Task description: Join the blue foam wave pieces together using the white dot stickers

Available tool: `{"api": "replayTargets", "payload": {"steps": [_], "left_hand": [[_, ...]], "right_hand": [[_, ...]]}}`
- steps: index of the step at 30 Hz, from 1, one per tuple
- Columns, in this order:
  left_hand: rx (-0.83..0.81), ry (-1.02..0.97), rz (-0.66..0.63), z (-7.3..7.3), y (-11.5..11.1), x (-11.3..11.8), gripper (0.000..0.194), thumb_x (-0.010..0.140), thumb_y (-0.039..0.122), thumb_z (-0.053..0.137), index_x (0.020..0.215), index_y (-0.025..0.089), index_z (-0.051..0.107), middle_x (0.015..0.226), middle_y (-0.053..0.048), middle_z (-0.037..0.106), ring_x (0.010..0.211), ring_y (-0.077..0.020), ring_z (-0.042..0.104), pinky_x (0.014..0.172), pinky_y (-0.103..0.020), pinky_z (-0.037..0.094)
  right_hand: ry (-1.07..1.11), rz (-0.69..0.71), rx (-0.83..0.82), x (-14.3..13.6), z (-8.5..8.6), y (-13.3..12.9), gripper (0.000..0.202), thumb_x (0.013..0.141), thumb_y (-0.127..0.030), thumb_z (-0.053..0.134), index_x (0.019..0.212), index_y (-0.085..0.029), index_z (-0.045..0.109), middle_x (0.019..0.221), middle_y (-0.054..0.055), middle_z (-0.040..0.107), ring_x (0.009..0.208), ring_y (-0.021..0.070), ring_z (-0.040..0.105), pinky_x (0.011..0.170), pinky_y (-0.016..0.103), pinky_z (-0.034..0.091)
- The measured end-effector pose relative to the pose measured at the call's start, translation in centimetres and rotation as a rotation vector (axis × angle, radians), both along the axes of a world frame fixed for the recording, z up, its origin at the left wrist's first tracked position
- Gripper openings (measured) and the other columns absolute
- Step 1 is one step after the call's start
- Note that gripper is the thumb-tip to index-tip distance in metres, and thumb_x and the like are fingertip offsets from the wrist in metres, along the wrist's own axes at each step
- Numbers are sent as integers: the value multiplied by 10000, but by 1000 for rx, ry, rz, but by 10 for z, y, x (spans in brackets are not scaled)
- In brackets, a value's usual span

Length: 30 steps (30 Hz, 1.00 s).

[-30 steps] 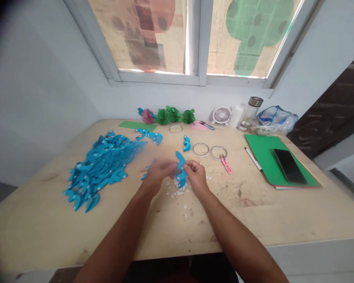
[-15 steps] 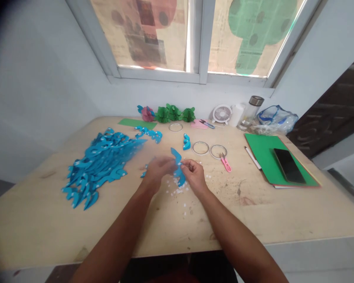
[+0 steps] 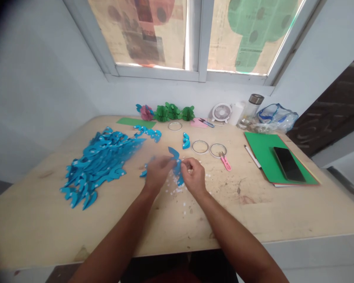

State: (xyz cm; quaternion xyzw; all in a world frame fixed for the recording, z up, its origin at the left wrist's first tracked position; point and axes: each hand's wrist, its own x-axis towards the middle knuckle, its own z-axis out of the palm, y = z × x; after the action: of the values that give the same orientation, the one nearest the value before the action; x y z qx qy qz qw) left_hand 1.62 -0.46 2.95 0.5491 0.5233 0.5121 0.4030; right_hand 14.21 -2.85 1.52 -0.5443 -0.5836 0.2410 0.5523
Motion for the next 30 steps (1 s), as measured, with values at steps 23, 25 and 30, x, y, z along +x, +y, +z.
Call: {"api": "replayTargets", "payload": {"steps": [23, 25, 30], "left_hand": [[36, 128, -121, 5, -5, 1, 105, 664, 243, 603, 662, 155, 660, 652, -11, 653, 617, -136, 566, 598, -229, 442], [47, 128, -109, 5, -5, 1, 99, 664, 241, 601, 660, 160, 658, 652, -10, 651, 618, -138, 568, 600, -231, 444], [70, 149, -144, 6, -6, 0, 94, 665, 235, 604, 672, 165, 666, 683, -18, 668, 651, -146, 591, 638, -239, 458]], "right_hand": [[-113, -21, -158, 1, -7, 3, 110, 707, -255, 512, 611, -202, 517, 557, -28, 543, 533, 122, 490, 546, 235, 378], [-111, -15, -156, 0, -6, 2, 111, 703, -267, 523, 611, -204, 519, 566, -24, 556, 538, 125, 493, 549, 237, 382], [-114, -38, -165, 0, -7, 2, 117, 696, -262, 527, 595, -205, 514, 553, -23, 544, 529, 125, 489, 535, 236, 380]]}}
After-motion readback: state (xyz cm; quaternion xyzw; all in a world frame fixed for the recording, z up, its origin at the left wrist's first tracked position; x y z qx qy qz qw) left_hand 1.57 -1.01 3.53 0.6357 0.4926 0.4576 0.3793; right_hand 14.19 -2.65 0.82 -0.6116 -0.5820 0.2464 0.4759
